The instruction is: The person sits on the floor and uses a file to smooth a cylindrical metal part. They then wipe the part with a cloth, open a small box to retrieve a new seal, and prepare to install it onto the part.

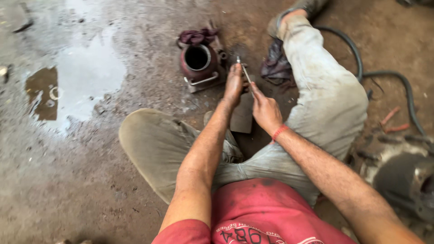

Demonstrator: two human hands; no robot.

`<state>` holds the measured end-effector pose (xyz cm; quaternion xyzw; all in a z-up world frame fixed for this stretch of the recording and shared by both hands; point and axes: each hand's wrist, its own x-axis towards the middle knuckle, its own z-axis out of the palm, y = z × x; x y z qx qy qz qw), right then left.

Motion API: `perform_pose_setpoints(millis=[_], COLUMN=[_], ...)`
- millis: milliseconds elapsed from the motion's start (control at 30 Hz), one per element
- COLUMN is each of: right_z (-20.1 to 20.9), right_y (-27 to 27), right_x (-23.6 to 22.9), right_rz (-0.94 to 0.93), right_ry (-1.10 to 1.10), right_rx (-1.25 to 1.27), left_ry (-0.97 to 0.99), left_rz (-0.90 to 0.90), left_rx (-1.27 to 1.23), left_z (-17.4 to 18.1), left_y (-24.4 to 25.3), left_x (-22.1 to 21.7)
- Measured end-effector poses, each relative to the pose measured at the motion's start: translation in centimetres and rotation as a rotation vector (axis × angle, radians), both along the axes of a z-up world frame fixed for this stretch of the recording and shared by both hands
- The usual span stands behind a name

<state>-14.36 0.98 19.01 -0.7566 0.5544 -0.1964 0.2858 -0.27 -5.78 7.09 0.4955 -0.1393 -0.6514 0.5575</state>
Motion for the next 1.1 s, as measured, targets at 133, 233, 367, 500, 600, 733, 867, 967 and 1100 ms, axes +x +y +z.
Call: perform_pose_setpoints(millis=[133,233,367,500,600,733,867,967,1100], right_z=[0.3,0.4,0.3,0.4,0.7,1.6,3.2,4.4,4.6], right_y=[0.0,-0.3,-0.2,-0.6,-0.9,-1.4,-1.4,-1.8,-2.0], right_x=[0.4,0.1,-0.2,0.1,-0.1,0.0,0.0,-0.5,-1.0], right_rz=[0.027,0.06,0.108,0.133,0.087,0.088,0.04,0.018,0.107], right_ry=[0.003,0.009,-0.021,-0.048,0.008,-0.146,-0.245,-0.205,-0.113], right_rx=[-0.077,-0.096,-0.17,-0.268,-0.23,-0.121,0.061,0.167,0.043], left_ry=[-0.005,0.008,0.067,0.39,0.265,0.321,0.212,-0.122,-0.3], left_rz=[0.008,0.025,0.055,0.01,0.073,-0.004,-0.014,-0.006,-0.017], left_rx=[0.088,0.018,-0.062,0.022,-0.124,-0.141,-0.202,-0.123,-0.029], left_z=[1.6,0.8,0.1,1.2,2.1,2.3,1.5,1.1,1.0], left_y=[-0.4,-1.3,-1.8,-1.7,-2.0,-1.9,-1.9,-2.3,-1.9], left_x=[-0.1,-0.3,-0.4,-0.4,-1.0,-0.3,0.1,-0.5,-0.9])
